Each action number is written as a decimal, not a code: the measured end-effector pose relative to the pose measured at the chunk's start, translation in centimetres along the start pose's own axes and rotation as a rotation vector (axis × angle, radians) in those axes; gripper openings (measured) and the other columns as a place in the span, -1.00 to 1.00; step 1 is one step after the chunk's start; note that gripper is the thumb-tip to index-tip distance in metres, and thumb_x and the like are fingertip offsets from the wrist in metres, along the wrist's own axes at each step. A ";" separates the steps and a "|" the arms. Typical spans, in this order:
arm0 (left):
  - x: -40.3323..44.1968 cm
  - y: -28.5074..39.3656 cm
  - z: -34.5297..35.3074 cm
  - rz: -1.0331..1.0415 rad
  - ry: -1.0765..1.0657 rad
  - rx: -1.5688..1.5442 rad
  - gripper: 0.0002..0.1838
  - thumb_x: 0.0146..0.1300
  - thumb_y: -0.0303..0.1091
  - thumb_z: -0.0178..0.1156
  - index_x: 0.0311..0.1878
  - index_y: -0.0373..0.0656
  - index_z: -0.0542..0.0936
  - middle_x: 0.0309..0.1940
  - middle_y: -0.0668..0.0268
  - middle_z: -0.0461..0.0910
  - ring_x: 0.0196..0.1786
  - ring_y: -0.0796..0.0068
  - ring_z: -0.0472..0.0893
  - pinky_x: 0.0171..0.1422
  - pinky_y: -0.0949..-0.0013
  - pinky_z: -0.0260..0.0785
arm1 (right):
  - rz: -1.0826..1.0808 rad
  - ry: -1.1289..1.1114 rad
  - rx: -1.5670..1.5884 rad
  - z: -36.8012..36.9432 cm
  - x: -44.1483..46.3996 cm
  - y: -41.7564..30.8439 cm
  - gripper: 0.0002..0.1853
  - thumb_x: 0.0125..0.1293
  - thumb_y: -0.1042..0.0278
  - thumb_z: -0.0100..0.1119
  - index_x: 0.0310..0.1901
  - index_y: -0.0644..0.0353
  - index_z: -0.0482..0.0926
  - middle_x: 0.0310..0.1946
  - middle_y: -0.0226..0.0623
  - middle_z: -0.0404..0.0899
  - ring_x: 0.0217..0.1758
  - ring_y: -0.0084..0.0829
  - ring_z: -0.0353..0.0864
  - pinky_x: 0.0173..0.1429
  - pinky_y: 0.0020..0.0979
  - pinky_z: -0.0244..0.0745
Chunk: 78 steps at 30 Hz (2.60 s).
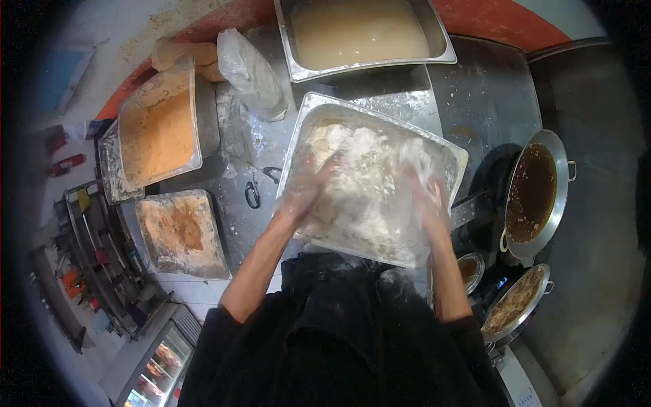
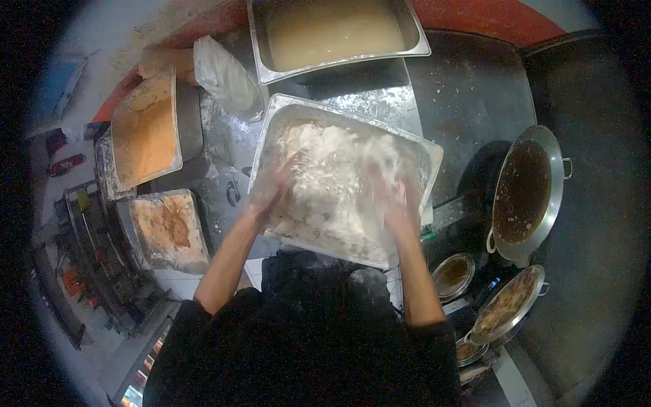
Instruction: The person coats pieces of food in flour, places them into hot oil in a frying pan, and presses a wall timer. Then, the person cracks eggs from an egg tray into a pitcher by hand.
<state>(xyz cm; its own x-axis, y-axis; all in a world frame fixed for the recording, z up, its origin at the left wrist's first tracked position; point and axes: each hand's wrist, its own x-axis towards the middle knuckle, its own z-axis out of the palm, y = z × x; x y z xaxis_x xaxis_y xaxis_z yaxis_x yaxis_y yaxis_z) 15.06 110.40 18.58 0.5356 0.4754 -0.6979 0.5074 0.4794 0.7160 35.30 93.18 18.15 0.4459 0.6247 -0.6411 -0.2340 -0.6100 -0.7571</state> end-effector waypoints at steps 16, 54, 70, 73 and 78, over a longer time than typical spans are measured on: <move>-4.6 0.1 0.1 -0.019 -0.040 0.066 -0.53 0.47 -0.10 -0.03 0.34 -0.05 0.49 0.23 -0.01 0.54 0.36 0.08 0.44 0.49 0.19 0.20 | 0.106 -0.298 0.041 -0.3 6.2 2.9 -0.35 0.50 -0.12 -0.04 0.41 0.22 0.30 0.37 0.06 0.34 0.39 -0.23 0.40 0.36 -0.30 0.39; 2.1 -4.8 2.8 0.168 -0.028 -0.294 -0.36 0.50 0.11 -0.12 0.35 -0.24 0.46 0.36 0.08 0.42 0.43 0.32 0.35 0.48 0.22 0.18 | 0.002 -0.010 -0.489 4.7 -6.4 -7.3 -0.21 0.36 -0.25 0.07 0.42 0.21 0.33 0.42 0.03 0.29 0.49 -0.12 0.28 0.56 -0.19 0.05; 4.0 0.2 2.7 0.004 0.211 -0.357 -0.30 0.41 0.23 -0.02 0.50 0.07 0.27 0.45 0.15 0.25 0.51 0.25 0.19 0.60 0.08 -0.01 | -1.016 -0.615 0.981 5.0 6.3 2.8 -0.36 0.41 0.24 0.12 0.49 0.03 0.20 0.41 -0.07 0.34 0.48 -0.33 0.32 0.51 -0.25 0.30; 0.3 -3.1 -1.4 -0.035 0.004 -0.329 -0.25 0.40 0.23 -0.03 0.54 0.08 0.20 0.54 0.15 0.10 0.59 0.23 0.00 0.61 0.00 -0.15 | -0.798 -0.549 0.870 2.5 3.7 1.2 -0.39 0.40 0.22 0.12 0.44 0.16 0.26 0.39 -0.01 0.35 0.48 -0.30 0.32 0.52 -0.26 0.26; -1.4 2.3 3.5 -0.172 0.061 -0.340 -0.20 0.41 0.24 -0.05 0.59 0.08 0.08 0.60 0.17 -0.03 0.61 0.19 -0.04 0.59 -0.03 -0.05 | -0.389 -0.443 0.602 0.3 0.3 -1.7 -0.40 0.39 0.18 0.12 0.35 0.42 0.36 0.35 0.10 0.38 0.48 -0.24 0.34 0.56 -0.28 0.19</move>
<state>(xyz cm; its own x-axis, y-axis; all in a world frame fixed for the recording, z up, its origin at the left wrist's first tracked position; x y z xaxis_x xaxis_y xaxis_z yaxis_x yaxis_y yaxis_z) 17.86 108.28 21.28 0.4157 0.4046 -0.8146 0.3283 0.7684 0.5493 35.55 94.55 19.16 0.2395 0.9465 -0.2161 -0.6106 -0.0263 -0.7915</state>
